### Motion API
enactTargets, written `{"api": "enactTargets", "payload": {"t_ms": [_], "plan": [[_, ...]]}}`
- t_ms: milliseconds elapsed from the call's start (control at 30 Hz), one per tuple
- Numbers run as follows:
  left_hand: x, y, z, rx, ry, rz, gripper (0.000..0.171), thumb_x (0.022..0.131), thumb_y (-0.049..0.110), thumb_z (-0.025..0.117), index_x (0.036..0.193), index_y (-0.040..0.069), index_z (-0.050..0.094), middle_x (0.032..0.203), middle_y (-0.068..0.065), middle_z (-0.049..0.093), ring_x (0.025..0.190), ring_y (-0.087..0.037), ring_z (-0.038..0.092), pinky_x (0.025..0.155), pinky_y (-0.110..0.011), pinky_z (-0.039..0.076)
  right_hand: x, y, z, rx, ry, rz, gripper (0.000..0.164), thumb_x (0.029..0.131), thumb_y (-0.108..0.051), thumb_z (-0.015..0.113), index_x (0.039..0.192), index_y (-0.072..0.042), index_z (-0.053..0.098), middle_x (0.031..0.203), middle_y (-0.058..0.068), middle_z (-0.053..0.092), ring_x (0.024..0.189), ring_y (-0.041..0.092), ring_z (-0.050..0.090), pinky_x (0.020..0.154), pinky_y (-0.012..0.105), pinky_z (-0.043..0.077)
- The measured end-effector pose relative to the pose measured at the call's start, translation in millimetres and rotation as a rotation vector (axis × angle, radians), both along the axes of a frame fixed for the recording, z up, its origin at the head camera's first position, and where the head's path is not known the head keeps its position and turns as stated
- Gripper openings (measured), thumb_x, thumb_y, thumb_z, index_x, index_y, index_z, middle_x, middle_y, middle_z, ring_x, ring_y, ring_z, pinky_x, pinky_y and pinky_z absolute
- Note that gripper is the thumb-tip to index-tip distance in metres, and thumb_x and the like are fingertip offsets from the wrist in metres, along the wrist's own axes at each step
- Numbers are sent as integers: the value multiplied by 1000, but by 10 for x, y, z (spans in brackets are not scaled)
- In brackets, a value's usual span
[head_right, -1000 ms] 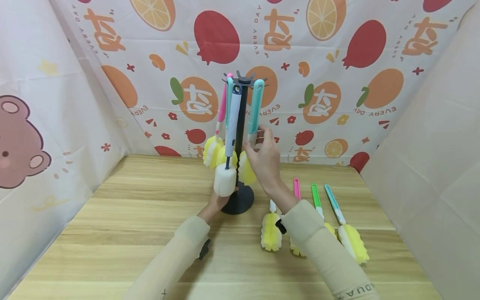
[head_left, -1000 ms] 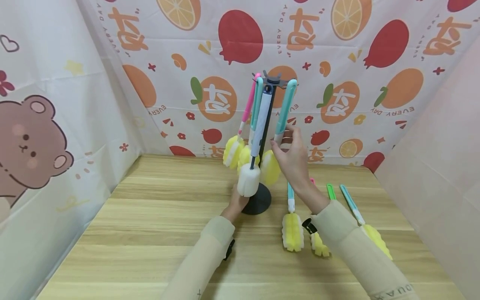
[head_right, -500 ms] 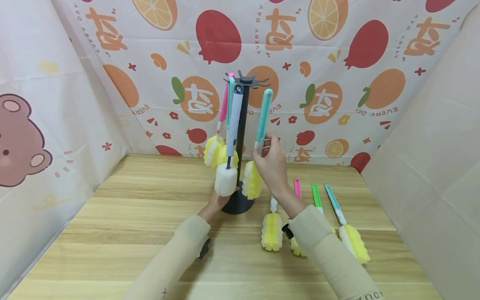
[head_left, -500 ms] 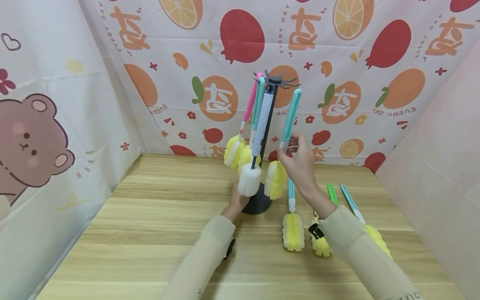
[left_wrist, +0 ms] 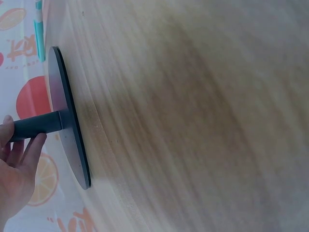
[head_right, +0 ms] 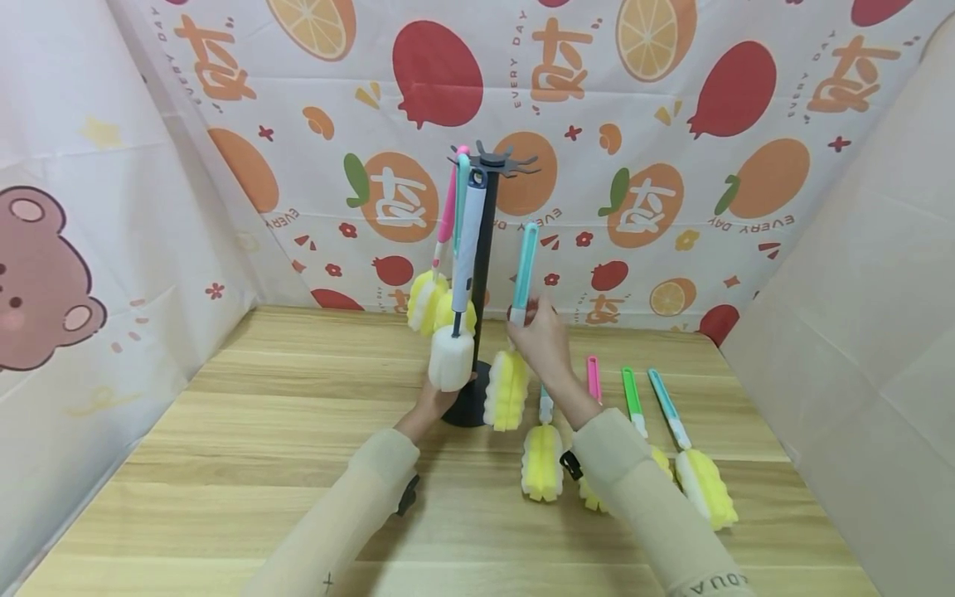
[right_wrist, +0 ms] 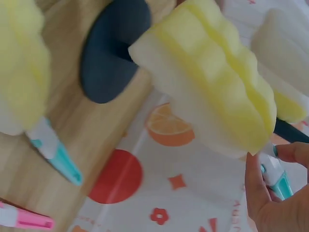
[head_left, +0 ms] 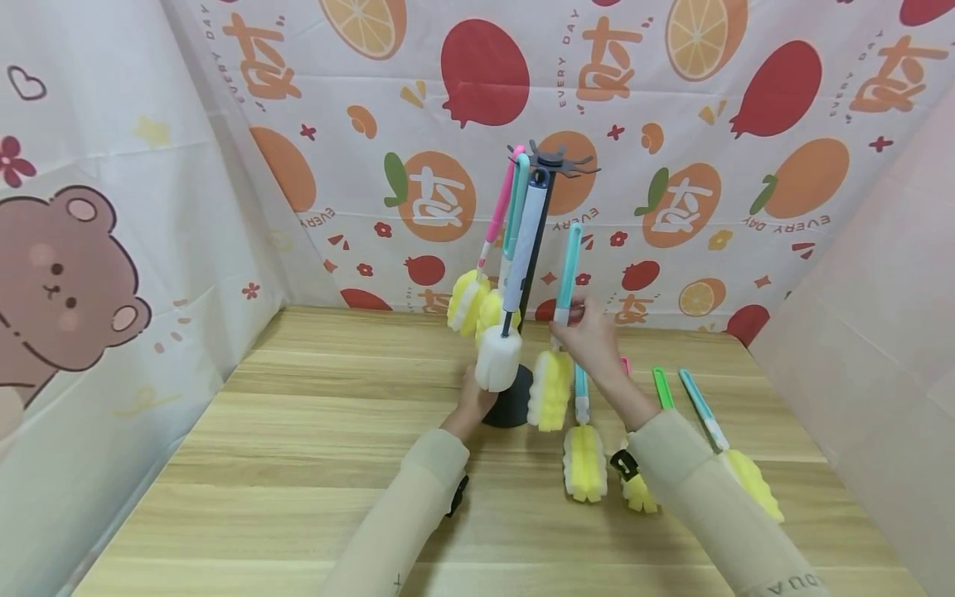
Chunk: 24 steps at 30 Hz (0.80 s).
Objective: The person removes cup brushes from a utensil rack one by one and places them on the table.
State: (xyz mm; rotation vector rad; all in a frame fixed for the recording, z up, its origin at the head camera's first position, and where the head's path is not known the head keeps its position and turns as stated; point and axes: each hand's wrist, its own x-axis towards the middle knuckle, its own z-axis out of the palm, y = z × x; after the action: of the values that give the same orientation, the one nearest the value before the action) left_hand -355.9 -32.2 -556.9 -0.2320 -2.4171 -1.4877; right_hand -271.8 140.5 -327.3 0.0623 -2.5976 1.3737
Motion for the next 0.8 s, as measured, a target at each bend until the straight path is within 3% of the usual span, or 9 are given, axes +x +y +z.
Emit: {"api": "enactTargets", "payload": {"t_ms": [33, 167, 267, 333, 433, 500, 600, 800], "plan": [[-45, -6, -55, 6, -11, -4, 19, 95, 11, 56, 77, 9, 60, 77, -8, 66, 69, -18, 57, 61, -36, 53, -19, 3, -40, -2, -29, 3, 40, 89, -11, 68, 123, 3, 51, 110, 22, 63, 90, 31, 66, 71, 32, 61], [-681, -11, -923, -17, 70, 4, 18, 95, 18, 57, 76, 20, 59, 73, 2, 63, 65, -10, 54, 53, -30, 49, -94, 12, -232, 25, -175, 24, 42, 90, -12, 67, 124, 4, 49, 109, 23, 64, 88, 32, 69, 68, 31, 62], [-1023, -7, -1366, -37, 58, 18, 17, 94, 20, 60, 77, 23, 60, 75, 5, 64, 66, -10, 56, 54, -31, 51, -146, 17, -390, 47, -271, 49, 40, 90, -10, 66, 122, 7, 50, 105, 23, 65, 86, 31, 71, 65, 30, 62], [-1177, 2, -1562, -39, 48, 30, 17, 93, 22, 60, 77, 24, 60, 75, 6, 65, 67, -10, 58, 56, -31, 52, -181, 19, -487, 69, -319, 63, 32, 89, -9, 67, 113, 8, 55, 95, 19, 65, 81, 29, 72, 64, 29, 62], [-1313, 15, -1734, -33, 18, 36, 17, 93, 24, 62, 76, 23, 61, 76, 5, 66, 69, -12, 59, 58, -32, 52, -214, 23, -599, 131, -391, 72, 18, 87, -8, 68, 94, 6, 60, 79, 11, 62, 66, 21, 69, 62, 29, 61], [-1347, 22, -1772, -34, -2, 36, 17, 93, 23, 62, 76, 21, 61, 77, 4, 66, 70, -13, 59, 59, -33, 53, -229, 23, -651, 190, -434, 81, 15, 87, -9, 68, 84, 3, 60, 71, 8, 60, 59, 16, 66, 61, 28, 60], [-1260, 25, -1647, -43, -3, 31, 16, 93, 18, 62, 77, 20, 61, 77, 3, 66, 70, -13, 60, 60, -34, 53, -240, 22, -715, 254, -486, 100, 18, 88, -9, 69, 78, 1, 58, 65, 7, 59, 54, 12, 63, 58, 24, 59], [-801, 13, -1077, -44, 92, 30, 19, 90, 12, 59, 76, 24, 58, 74, 8, 62, 67, -6, 54, 57, -26, 50, -256, 5, -797, 341, -543, 139, 15, 85, -5, 68, 76, 4, 60, 59, 9, 61, 46, 12, 60, 50, 21, 55]]}}
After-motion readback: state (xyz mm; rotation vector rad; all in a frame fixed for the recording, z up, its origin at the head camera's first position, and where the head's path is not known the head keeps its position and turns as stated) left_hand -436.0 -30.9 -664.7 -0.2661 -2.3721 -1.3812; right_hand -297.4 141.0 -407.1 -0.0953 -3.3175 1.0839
